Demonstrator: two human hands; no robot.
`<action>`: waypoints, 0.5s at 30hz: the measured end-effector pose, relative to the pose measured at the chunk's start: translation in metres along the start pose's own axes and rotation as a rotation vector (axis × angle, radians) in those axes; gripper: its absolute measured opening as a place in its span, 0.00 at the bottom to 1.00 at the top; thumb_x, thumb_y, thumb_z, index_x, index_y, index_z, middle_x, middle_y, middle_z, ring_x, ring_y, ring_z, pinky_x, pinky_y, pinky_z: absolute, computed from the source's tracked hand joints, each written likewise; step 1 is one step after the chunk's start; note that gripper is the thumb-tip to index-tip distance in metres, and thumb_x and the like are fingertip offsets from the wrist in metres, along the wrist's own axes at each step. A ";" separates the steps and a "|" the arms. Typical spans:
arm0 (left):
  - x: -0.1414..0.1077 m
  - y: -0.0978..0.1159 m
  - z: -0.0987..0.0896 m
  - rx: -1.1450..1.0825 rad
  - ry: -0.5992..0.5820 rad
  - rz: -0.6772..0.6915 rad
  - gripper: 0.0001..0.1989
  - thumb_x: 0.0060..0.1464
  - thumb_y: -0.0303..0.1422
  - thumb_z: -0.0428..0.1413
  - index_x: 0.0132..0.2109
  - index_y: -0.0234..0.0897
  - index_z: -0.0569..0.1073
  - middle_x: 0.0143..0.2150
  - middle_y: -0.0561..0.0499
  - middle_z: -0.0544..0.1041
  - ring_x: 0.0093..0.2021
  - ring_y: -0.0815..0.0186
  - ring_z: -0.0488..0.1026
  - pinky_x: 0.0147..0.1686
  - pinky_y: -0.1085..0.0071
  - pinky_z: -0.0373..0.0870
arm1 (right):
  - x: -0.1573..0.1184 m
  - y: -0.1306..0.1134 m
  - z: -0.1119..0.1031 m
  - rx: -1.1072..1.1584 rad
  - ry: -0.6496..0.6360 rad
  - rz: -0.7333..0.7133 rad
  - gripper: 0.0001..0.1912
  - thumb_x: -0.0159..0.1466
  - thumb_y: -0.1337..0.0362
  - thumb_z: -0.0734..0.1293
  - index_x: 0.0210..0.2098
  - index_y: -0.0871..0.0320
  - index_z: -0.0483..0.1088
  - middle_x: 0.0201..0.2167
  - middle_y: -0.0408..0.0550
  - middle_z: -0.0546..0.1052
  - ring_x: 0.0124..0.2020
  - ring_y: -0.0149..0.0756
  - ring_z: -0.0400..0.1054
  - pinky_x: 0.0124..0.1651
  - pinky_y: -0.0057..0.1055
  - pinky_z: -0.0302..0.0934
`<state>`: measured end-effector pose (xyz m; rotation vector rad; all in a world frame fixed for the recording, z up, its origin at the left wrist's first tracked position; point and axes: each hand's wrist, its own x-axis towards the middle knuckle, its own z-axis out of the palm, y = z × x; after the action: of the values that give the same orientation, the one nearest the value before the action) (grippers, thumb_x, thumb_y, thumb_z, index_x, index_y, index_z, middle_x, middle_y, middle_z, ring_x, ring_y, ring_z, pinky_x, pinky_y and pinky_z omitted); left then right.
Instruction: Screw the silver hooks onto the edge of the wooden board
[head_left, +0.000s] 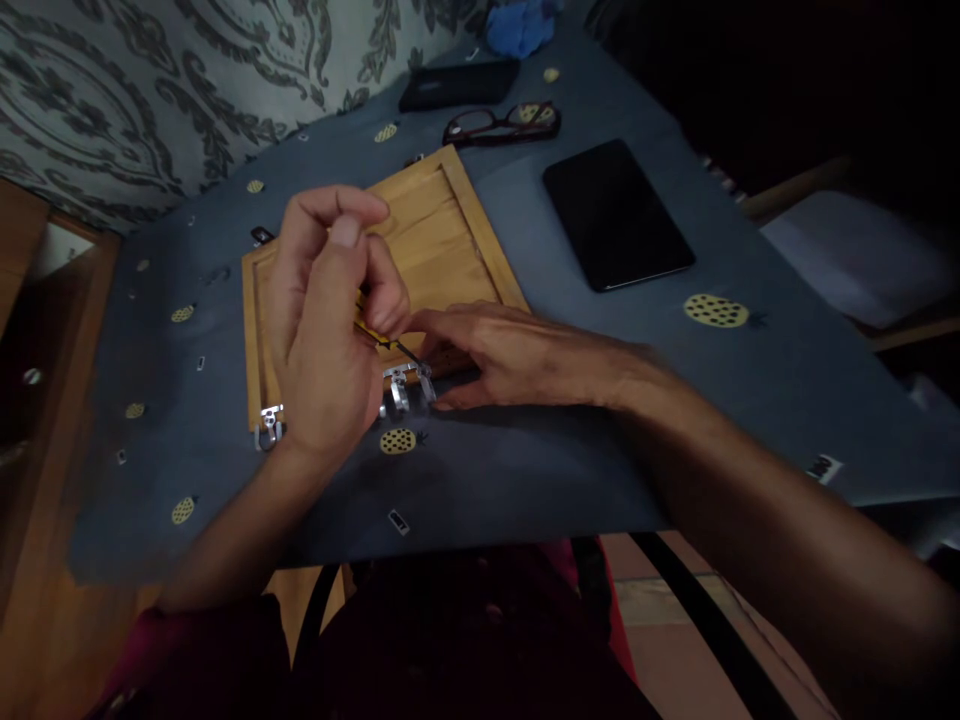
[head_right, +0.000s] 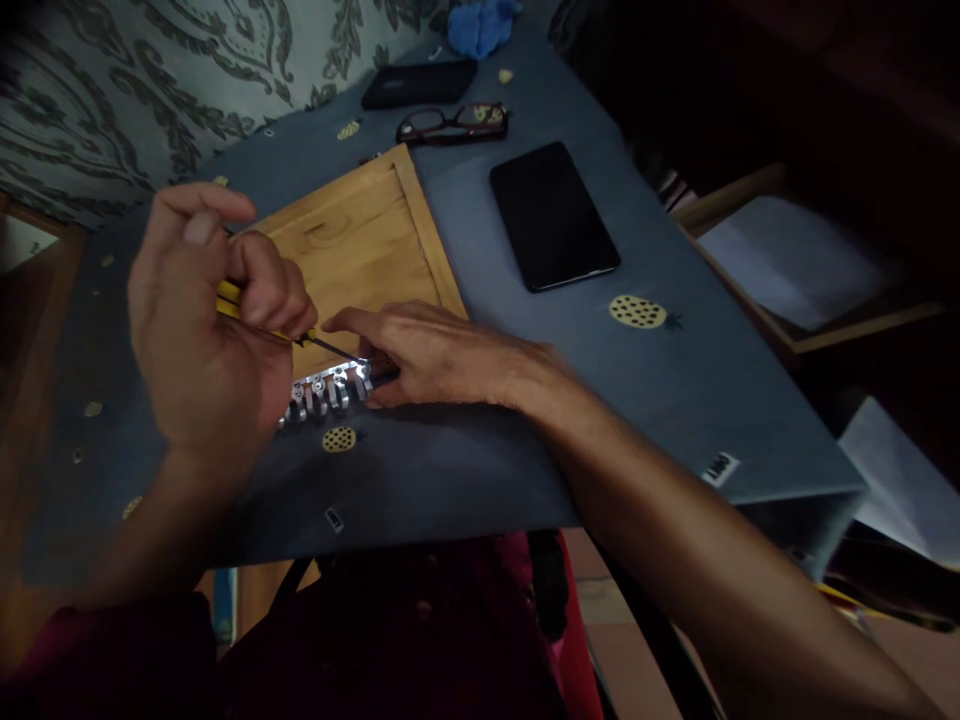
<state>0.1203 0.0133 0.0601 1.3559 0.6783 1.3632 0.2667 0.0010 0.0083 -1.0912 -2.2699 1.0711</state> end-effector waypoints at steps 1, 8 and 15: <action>0.000 -0.001 0.001 -0.024 0.000 0.003 0.10 0.62 0.28 0.51 0.32 0.39 0.72 0.16 0.59 0.52 0.17 0.71 0.45 0.19 0.70 0.45 | 0.000 0.000 0.000 0.011 -0.001 -0.001 0.36 0.59 0.62 0.73 0.64 0.54 0.60 0.44 0.49 0.76 0.43 0.40 0.72 0.43 0.34 0.63; 0.004 -0.003 0.003 -0.066 -0.038 -0.048 0.10 0.55 0.25 0.50 0.31 0.40 0.73 0.14 0.60 0.46 0.16 0.73 0.37 0.16 0.73 0.38 | 0.000 0.005 0.002 0.020 0.027 -0.026 0.33 0.59 0.61 0.73 0.61 0.53 0.62 0.43 0.48 0.76 0.42 0.40 0.72 0.42 0.34 0.64; 0.009 -0.005 0.001 -0.018 -0.086 -0.056 0.09 0.53 0.24 0.50 0.31 0.41 0.73 0.14 0.60 0.46 0.15 0.73 0.38 0.15 0.73 0.40 | 0.000 0.004 0.001 -0.032 0.032 -0.017 0.20 0.59 0.60 0.72 0.49 0.55 0.68 0.41 0.47 0.76 0.40 0.39 0.70 0.40 0.33 0.63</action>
<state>0.1241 0.0223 0.0589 1.3642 0.6400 1.2565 0.2680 0.0019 0.0045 -1.0920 -2.2746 1.0067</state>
